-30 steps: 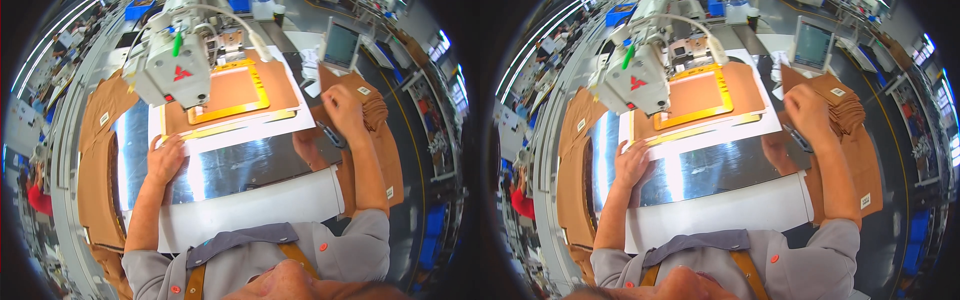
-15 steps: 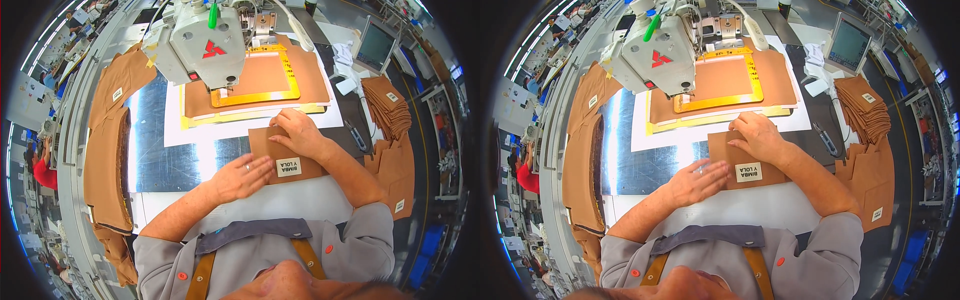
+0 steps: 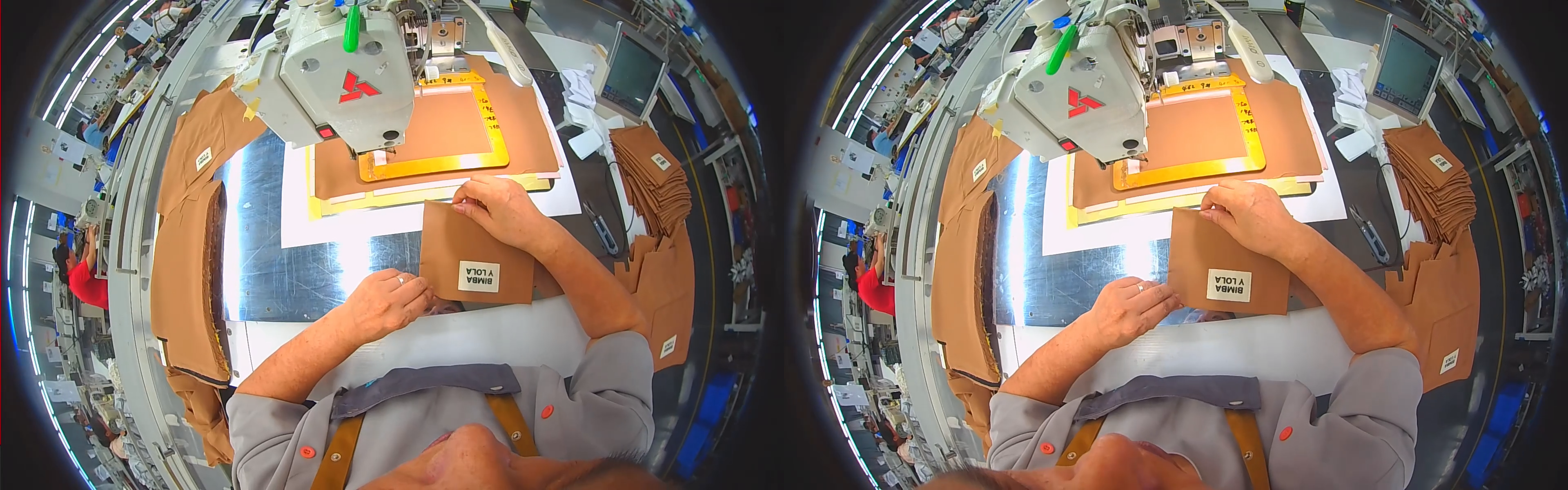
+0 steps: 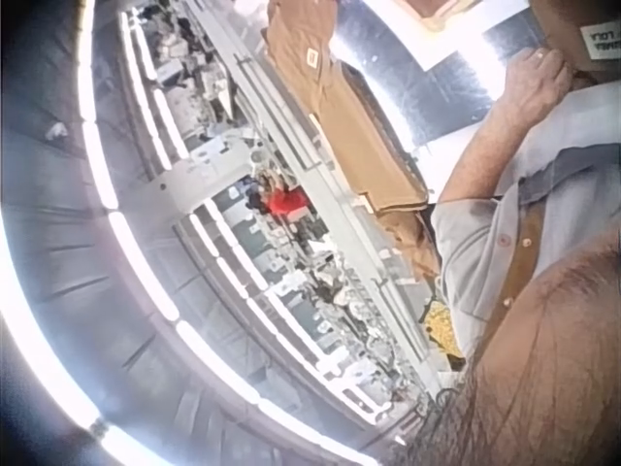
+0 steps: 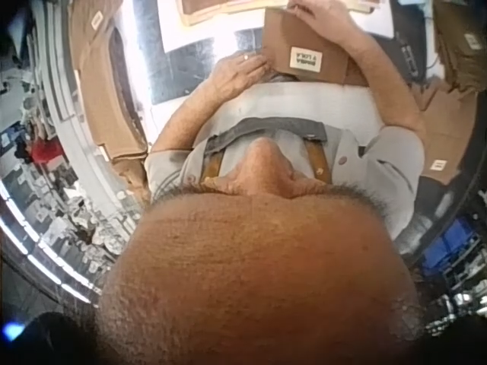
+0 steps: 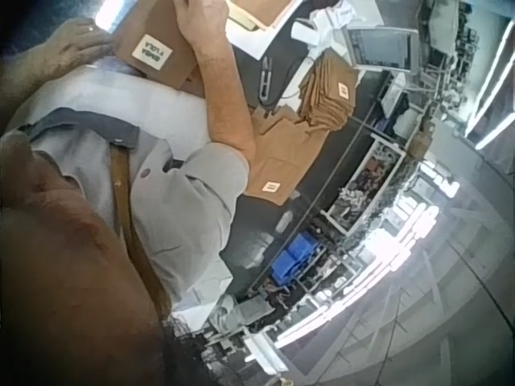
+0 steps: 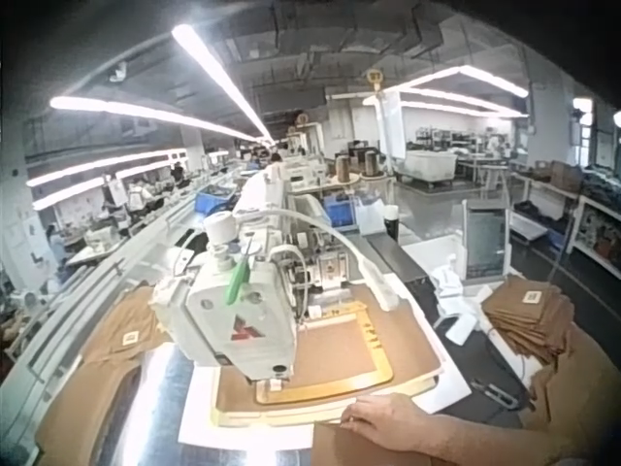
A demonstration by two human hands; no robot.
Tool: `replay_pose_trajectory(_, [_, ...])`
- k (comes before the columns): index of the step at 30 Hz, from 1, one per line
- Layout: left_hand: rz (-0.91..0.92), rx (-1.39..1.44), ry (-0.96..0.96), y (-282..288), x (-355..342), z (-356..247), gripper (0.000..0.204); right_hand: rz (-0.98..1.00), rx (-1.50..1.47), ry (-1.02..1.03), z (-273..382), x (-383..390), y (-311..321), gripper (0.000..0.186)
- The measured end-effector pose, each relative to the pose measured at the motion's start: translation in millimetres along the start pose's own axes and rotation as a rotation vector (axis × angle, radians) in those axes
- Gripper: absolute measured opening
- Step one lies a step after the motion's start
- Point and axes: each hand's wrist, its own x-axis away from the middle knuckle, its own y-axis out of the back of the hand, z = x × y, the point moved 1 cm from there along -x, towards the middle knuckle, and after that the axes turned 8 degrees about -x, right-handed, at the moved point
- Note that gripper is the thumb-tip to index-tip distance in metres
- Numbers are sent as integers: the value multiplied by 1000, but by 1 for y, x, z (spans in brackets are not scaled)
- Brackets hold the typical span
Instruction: Operator uses an industrial programmable sewing machine to attach labels and stitch leather panels for bags.
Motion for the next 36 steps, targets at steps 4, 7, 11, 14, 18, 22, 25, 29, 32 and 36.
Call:
replay_pose_trajectory(4, [-10, -31, -3, -6, -6, 4, 27, -32, 55, 61, 0, -9, 3, 9])
replay_pose_trajectory(7, [-33, -22, 9, -5, -14, 9, 28, -59, 84, 51, -5, -18, 8, 8])
replay_pose_trajectory(11, [-78, -44, 16, -11, -23, 19, 32, -89, 50, 38, -13, -32, 17, 9])
replay_pose_trajectory(14, [-125, -115, 27, -13, -33, 34, 36, -82, -1, 20, -19, -52, 26, 11])
replay_pose_trajectory(18, [-87, -253, 21, -13, -54, 69, 36, -115, 27, 1, -45, -97, 41, 16])
replay_pose_trajectory(22, [-68, -453, 82, -32, -56, 109, 34, -186, 204, 56, -70, -150, 34, 25])
replay_pose_trajectory(25, [-12, -546, 207, -44, -51, 120, 35, -145, 219, -160, -70, -172, 24, 29])
replay_pose_trajectory(29, [-56, -520, 288, -49, -48, 126, 41, -132, 203, -210, -88, -188, 13, 32])
replay_pose_trajectory(32, [-33, -494, 307, -44, -47, 124, 34, -133, 241, -179, -91, -192, 10, 33])
replay_pose_trajectory(36, [-88, -445, 385, -48, -49, 125, 30, -139, 236, -201, -86, -191, 10, 31])
